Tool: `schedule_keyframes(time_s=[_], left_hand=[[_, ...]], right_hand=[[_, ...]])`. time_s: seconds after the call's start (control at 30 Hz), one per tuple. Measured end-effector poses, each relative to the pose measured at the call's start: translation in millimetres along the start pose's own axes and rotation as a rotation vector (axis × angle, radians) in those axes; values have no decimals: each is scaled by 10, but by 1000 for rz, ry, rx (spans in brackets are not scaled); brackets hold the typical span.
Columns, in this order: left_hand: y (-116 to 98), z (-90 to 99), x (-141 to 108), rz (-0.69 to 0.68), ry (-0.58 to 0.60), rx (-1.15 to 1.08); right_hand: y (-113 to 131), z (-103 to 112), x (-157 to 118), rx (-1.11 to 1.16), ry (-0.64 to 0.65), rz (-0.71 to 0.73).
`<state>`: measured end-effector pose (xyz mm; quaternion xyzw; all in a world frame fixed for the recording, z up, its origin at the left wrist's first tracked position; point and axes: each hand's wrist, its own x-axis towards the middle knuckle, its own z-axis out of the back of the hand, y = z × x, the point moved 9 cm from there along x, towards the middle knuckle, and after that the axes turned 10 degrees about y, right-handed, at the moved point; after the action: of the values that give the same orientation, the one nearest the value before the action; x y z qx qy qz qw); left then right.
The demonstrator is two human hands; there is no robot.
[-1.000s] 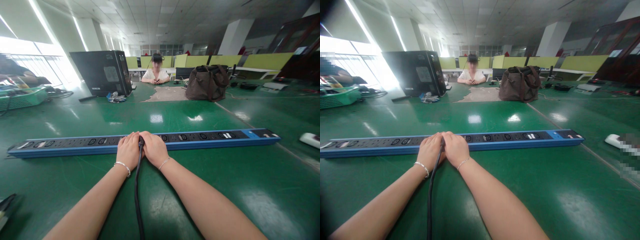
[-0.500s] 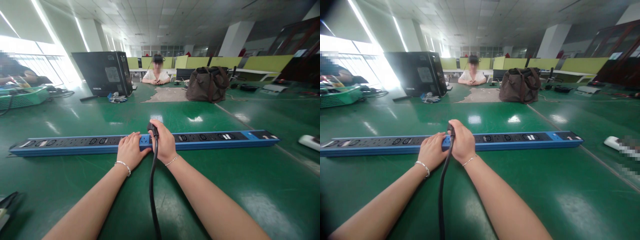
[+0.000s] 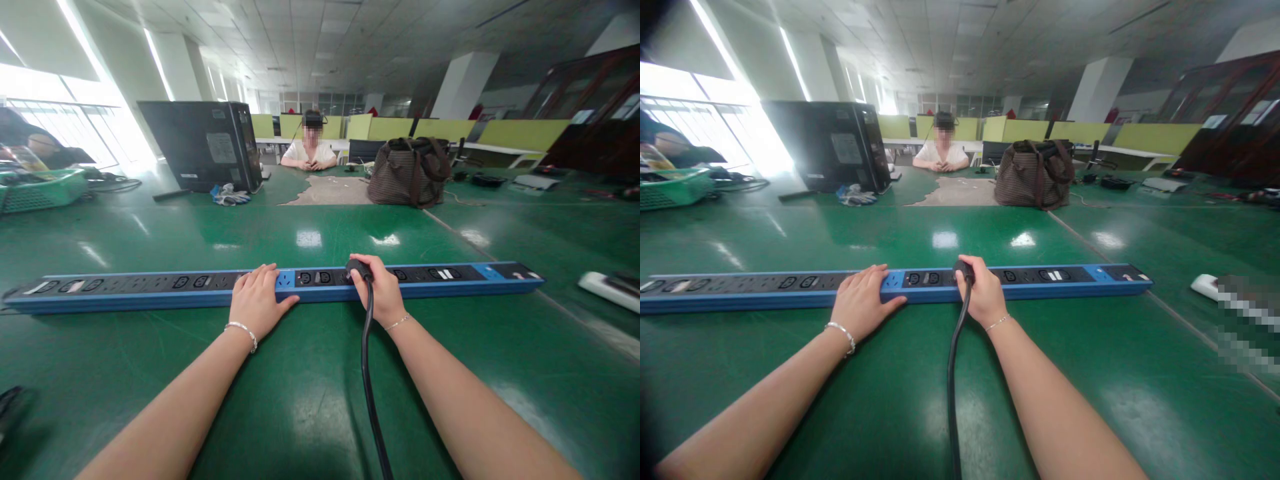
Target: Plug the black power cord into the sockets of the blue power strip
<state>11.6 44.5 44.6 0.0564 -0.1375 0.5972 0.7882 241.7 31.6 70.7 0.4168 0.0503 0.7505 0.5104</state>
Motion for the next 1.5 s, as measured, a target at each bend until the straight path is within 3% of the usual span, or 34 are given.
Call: schedule_keyframes(time_s=[0.33, 0.87, 1.23, 1.5], left_hand=[[-14, 10, 2, 8, 2, 9], [-20, 10, 4, 1, -2, -1], [-19, 10, -3, 6, 6, -1], [-22, 9, 1, 13, 15, -11]], right_hand=[[22, -141, 24, -70, 80, 10], [162, -257, 39, -153, 120, 147], [243, -273, -65, -301, 21, 189], [241, -265, -75, -406, 68, 165]])
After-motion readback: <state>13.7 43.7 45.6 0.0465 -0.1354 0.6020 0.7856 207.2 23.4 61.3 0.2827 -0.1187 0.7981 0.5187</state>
